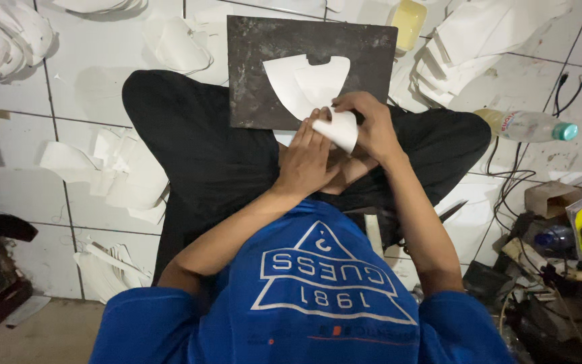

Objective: The person sits on the floor and assembles white shoe parts by placing a smaller piece onto a larger piece on a dark board. They use a hammer to tap the pieces together, then lift the assembled part and place it aside. This process is repeated with additional shoe parts.

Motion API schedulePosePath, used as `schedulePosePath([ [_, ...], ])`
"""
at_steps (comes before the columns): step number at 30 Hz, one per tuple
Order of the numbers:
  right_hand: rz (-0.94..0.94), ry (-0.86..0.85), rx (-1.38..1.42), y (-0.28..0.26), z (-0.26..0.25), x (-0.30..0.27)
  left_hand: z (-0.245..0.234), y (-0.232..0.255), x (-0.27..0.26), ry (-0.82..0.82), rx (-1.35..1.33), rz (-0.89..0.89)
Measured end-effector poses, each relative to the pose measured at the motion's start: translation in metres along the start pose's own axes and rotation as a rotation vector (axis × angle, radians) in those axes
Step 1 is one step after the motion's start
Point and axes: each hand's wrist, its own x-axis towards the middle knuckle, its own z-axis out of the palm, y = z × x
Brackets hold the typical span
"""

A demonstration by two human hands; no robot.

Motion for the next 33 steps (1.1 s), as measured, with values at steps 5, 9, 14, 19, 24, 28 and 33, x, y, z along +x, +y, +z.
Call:
schedulePosePath([
  [5,-0.139,-0.054,-0.194,0.017,-0.017,-0.003,-0.001,0.004,0.007,0.056,0.061,-0.038],
  [9,-0.121,-0.122,-0.279,-0.003,-0.033,0.017,-0.011,0.006,0.016,0.091,0.143,-0.047],
  [14,-0.030,-0.178,-0.282,0.001,-0.036,0.036,-0.024,0.011,0.024,0.159,0.225,-0.078],
  [19,-0.082,-0.196,-0.317,-0.002,-0.039,0.042,-0.040,0.014,0.032,0.227,0.185,-0.099],
  [24,-0.127,-0.279,-0.321,-0.003,-0.046,0.032,-0.037,0.016,0.039,0.206,0.151,-0.146],
  [28,-0.201,-0.268,-0.340,-0.018,-0.053,0.030,-0.030,0.012,0.041,0.234,0.098,-0.128],
  [33,-0.014,-0.280,-0.266,-0.002,-0.056,0.043,-0.038,0.013,0.041,0.185,0.219,-0.115],
])
